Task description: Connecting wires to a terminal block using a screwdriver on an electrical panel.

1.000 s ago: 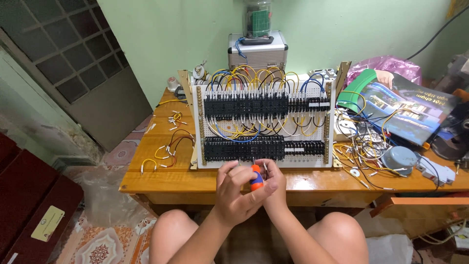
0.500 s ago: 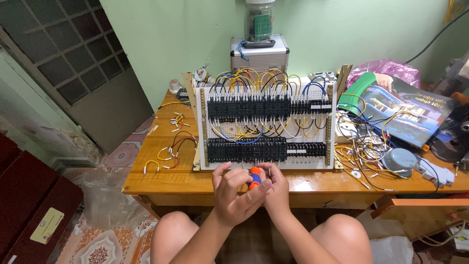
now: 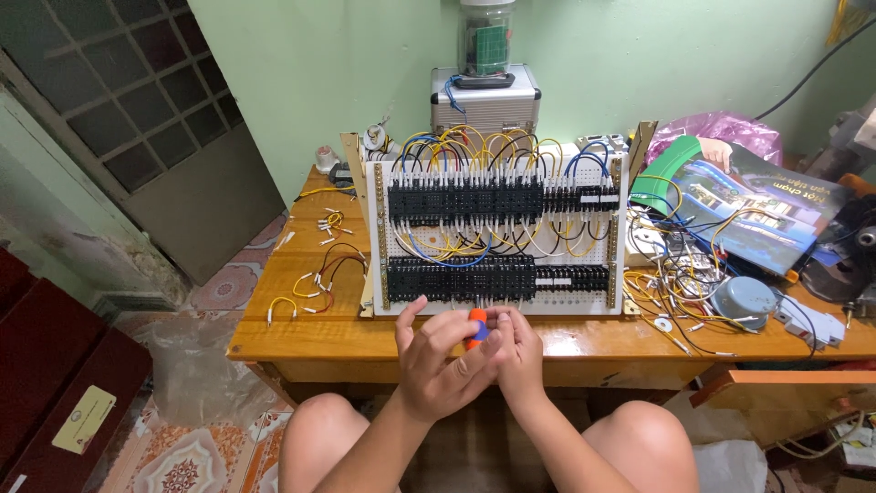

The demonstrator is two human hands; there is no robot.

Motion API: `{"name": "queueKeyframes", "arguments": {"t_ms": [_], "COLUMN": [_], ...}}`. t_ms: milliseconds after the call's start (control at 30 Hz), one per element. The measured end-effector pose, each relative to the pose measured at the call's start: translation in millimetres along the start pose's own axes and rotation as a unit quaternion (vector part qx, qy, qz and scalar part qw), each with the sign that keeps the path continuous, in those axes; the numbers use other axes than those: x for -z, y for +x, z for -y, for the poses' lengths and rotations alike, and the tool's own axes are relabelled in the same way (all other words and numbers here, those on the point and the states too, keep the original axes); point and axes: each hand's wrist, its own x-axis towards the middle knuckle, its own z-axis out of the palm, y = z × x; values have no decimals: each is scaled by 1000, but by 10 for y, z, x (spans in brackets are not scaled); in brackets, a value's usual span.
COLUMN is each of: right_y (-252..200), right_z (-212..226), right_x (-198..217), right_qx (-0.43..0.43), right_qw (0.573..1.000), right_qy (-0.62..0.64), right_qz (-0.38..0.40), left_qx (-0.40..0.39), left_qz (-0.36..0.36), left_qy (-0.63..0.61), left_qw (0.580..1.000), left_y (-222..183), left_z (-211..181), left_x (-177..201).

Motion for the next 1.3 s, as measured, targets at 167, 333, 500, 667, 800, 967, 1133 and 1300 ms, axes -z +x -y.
{"name": "queueKeyframes", "arguments": {"t_ms": [167,333,500,667,800,967,1133,1300], "right_y": [3,21,-28,-34,-17,8,25,22], "right_z": [66,-18,121,184,206,134,29,32], "right_x": [24,14,-6,-88,-128,-130,-125,-93], "right_qx": [3,22,-36,-59,-79,-76,-48,-62], "right_qw": [1000,1000,999,998,994,995,998,998], "right_qy": [-10,-13,11,11,73,62,15,12], "right_qz": [13,9,26,-13,-28,-38,-42,-20], "left_qx": [0,-2,0,9,8,2,-1,4], "left_qz": [-1,23,1,-7,-29,-21,5,-13], "left_qy": [-26,-76,-39,-1,-4,-37,-52,2], "left_qw": [1000,997,999,1000,1000,999,999,1000], "left_y": [24,-44,48,-76,-95,-99,-82,-116], "left_z": [-17,-3,-25,28,58,38,6,16], "left_x": [-4,-29,0,-53,-79,-85,-66,-97]}}
